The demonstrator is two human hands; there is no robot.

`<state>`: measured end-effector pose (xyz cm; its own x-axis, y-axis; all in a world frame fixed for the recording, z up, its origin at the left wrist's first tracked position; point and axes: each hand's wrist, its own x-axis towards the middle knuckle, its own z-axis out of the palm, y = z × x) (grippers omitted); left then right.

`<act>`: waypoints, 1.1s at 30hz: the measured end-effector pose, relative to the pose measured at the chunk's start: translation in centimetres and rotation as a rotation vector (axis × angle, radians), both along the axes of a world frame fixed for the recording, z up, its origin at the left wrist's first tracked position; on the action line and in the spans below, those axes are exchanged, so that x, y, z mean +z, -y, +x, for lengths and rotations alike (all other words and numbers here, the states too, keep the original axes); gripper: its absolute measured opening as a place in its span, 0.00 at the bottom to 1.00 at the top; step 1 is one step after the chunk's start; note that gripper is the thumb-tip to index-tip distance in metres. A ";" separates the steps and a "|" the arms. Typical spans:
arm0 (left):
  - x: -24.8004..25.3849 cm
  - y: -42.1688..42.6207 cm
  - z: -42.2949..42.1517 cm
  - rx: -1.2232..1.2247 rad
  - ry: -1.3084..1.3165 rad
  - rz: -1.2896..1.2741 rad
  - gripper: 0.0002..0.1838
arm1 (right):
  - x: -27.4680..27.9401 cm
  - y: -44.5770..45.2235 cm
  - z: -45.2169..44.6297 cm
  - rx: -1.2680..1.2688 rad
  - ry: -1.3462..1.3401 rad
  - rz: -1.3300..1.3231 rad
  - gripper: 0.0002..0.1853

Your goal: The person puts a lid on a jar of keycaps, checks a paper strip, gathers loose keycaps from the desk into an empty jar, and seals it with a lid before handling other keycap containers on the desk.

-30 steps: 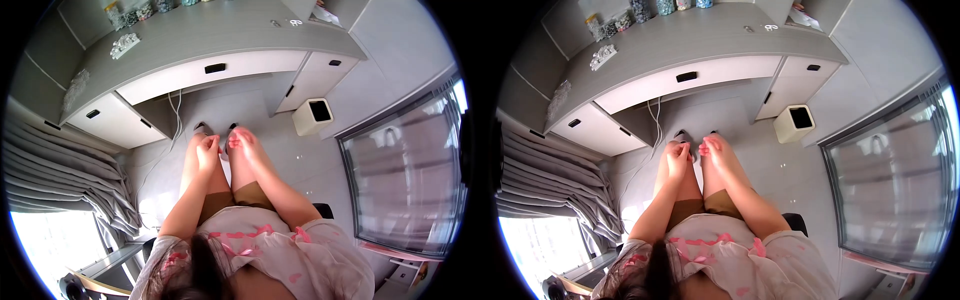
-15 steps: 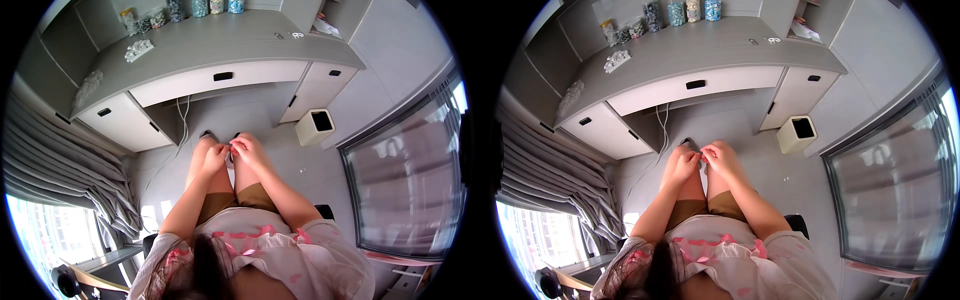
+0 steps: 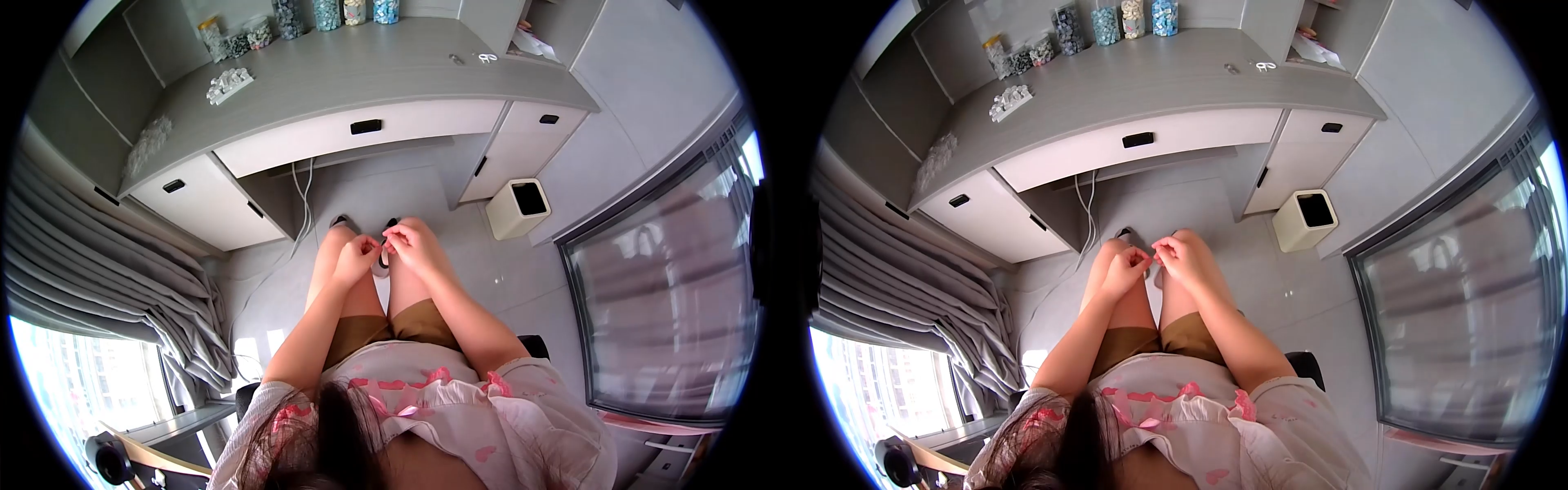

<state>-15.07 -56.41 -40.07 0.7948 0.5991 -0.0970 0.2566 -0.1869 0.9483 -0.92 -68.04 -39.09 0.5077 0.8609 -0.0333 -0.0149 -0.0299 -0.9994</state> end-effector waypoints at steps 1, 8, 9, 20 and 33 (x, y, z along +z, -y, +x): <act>0.1 0.1 0.0 0.000 0.005 0.006 0.07 | 0.3 0.1 0.0 -0.009 -0.004 -0.014 0.09; 1.0 0.6 0.3 0.014 -0.096 0.054 0.15 | 0.5 0.6 0.0 -0.016 -0.031 -0.036 0.09; 1.2 0.6 0.3 0.003 -0.110 0.054 0.16 | 0.6 0.7 0.1 -0.022 -0.037 -0.043 0.09; 1.0 1.1 0.4 -0.040 -0.142 0.136 0.17 | 1.1 1.7 0.3 -0.034 0.013 -0.021 0.08; 1.3 1.3 0.3 -0.075 -0.116 0.126 0.13 | 30.8 4.5 1.2 -0.328 0.502 1.081 0.35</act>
